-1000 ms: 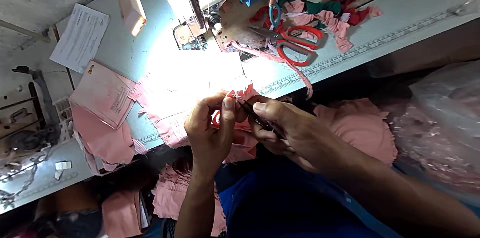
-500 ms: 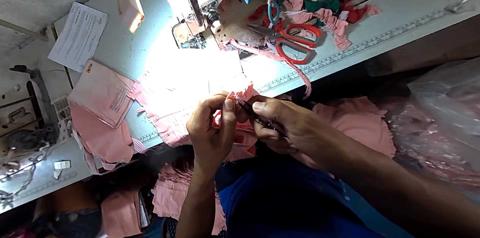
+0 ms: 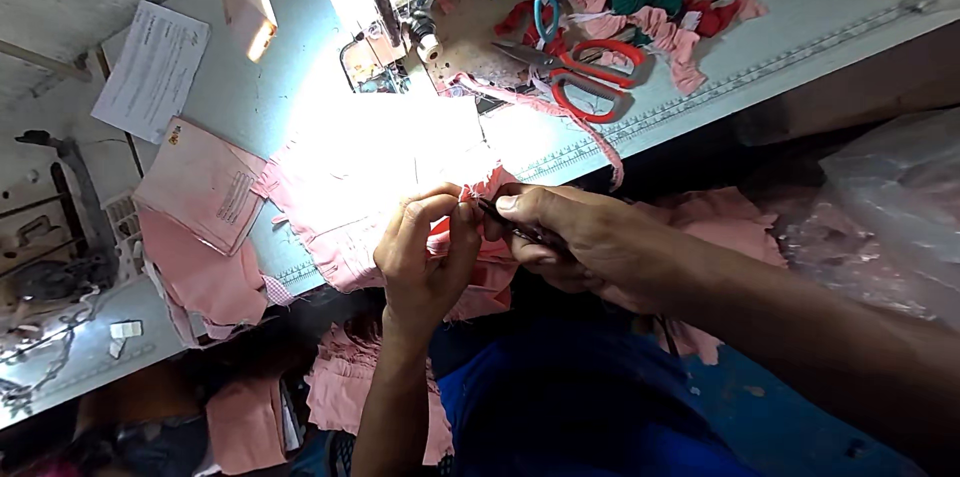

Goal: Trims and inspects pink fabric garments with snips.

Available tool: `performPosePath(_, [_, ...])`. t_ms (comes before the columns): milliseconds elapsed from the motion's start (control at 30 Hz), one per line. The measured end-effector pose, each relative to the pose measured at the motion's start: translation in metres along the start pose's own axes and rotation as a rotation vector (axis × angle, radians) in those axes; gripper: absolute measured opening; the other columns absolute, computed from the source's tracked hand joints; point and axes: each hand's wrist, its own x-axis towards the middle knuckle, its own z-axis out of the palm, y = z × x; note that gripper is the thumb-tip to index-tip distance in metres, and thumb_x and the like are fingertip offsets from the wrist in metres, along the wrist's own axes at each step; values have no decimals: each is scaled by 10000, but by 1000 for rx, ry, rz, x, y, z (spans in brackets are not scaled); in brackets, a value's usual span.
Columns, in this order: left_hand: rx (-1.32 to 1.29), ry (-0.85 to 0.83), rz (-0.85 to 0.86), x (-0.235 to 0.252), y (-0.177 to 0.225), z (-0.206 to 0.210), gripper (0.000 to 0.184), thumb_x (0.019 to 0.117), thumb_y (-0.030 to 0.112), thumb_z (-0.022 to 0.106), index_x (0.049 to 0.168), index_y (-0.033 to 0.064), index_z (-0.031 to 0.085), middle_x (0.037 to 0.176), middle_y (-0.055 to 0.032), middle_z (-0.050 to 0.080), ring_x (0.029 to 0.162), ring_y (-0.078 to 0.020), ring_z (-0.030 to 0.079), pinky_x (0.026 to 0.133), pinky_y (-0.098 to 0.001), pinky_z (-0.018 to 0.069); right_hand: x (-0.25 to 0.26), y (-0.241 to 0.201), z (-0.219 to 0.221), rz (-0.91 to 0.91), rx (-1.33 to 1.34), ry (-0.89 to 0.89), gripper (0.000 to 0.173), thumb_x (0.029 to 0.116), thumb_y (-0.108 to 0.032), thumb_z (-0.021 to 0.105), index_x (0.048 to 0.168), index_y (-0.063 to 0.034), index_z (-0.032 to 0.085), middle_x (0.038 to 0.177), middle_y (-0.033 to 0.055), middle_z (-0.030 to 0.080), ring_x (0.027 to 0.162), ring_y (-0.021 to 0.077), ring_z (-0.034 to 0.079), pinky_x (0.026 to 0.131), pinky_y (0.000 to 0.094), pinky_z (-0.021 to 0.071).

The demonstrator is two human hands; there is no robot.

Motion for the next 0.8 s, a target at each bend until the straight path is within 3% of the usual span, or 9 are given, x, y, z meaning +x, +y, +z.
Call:
performPosePath(333, [-22,-67,34,2,-7,-6,78,968,48,640,981,-29,640,1009,-107,699,960,-113,694,803,-235,590,6,-7,-11,90,14,-48,372,1110,-297,379,886,-118,616,523,-66,353,375,-26,246,350,117,214])
performPosePath(567, [-74,-171,26,1,-16,-10,76,963,39,644,974,-37,649,1014,-123,712,963,-128,704,813,-248,600,11,26,-6,4,282,-38,373,1101,-347,391,893,-133,614,559,-80,355,405,-38,267,379,102,246])
performPosePath(633, [-161,-174,-29,1,-18,-12,89,981,56,614,1008,-23,645,1005,-87,714,932,-96,697,805,-251,596,7,31,-3,-125,109,7,363,1101,-338,350,919,-161,610,569,-92,366,426,-41,270,404,103,233])
performPosePath(733, [-304,-153,-105,2,-18,-15,119,1032,124,581,1077,40,652,994,19,704,871,-6,666,764,-197,577,0,37,-7,-562,-396,295,163,1016,-362,571,1036,-209,622,683,-121,504,533,-41,416,476,120,343])
performPosePath(800, [-363,-151,-125,3,-17,-15,117,1031,130,580,1083,59,656,994,38,699,855,5,654,743,-182,565,5,32,-13,-734,-552,388,390,964,-409,658,1246,-148,594,743,-118,494,569,-46,429,484,105,366])
